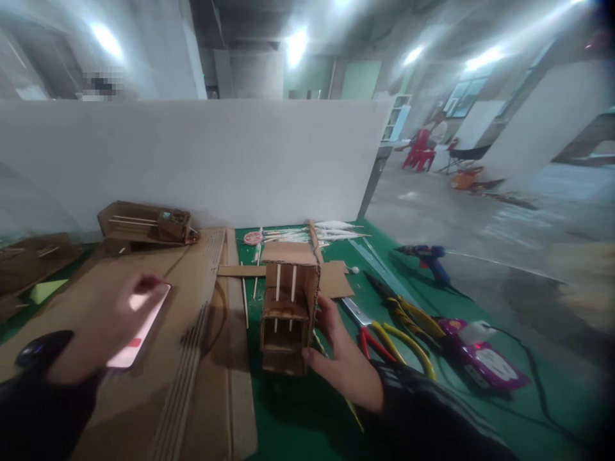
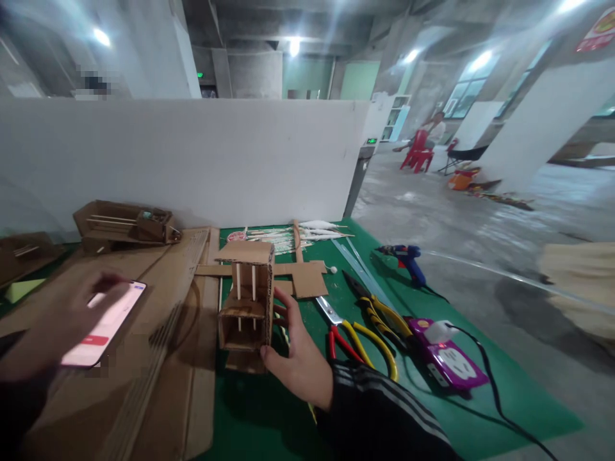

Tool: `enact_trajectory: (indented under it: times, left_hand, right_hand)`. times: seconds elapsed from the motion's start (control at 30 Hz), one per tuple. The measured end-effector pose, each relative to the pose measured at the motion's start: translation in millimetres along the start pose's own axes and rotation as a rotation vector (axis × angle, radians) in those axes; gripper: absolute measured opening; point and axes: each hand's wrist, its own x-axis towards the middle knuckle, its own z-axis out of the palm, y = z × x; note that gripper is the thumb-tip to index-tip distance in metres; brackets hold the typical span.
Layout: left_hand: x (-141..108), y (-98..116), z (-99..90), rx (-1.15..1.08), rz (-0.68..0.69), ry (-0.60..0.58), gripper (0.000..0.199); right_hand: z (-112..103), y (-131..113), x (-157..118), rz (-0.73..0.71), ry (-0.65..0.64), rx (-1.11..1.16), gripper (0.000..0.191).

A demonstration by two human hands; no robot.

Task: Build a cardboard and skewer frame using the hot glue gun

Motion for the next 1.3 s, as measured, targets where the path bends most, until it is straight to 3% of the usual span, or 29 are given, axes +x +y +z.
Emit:
enact_trajectory:
  times: [0.1,0.2,0.33,0.5,0.67,0.87,1.07,1.3]
  left_hand:
    - [-38.8,51.4,37.3,-0.105,0.116,-0.283,0.048]
    - [-58.9,80.8,69.6,-0.124,0.286,-0.357,0.087]
    - [-50.2,88.3,86.6,-0.225,0.301,-0.346,0.120]
    - [-42.4,89.2,95.7,-0.566,0.243,-0.424,0.133]
    - [-53.9,91.8,105.5,-0.911,0.151,-0.537,0.127]
    - [-57.7,94.5,104.7,-1.072,0.104,-0.659,0.111]
    - [-53.5,93.8,103.8,-1.014,0.218,-0.613,0.086]
    - [-52.2,99.2,101.9,-1.087,0.201,-0.583,0.068]
  right_hand:
    - [-1.2,0.0,1.9,0.002,-0.017,0.077,0.074]
    - [-2.4,1.3,4.0,0.007,-0.046,0.171,0.076]
    - [-3.6,3.8,4.9,0.039,-0.106,0.256,0.075]
    - [-4.8,3.1,4.0,0.087,-0.137,0.251,0.074]
    - [-4.9,0.8,2.8,0.099,-0.133,0.218,0.076]
    - [-2.4,-0.9,2.2,0.070,-0.136,0.216,0.074]
    - [-1.6,-0.9,1.4,0.070,-0.161,0.194,0.075]
    - [0.1,-4.0,-0.4,0.065,-0.170,0.144,0.076]
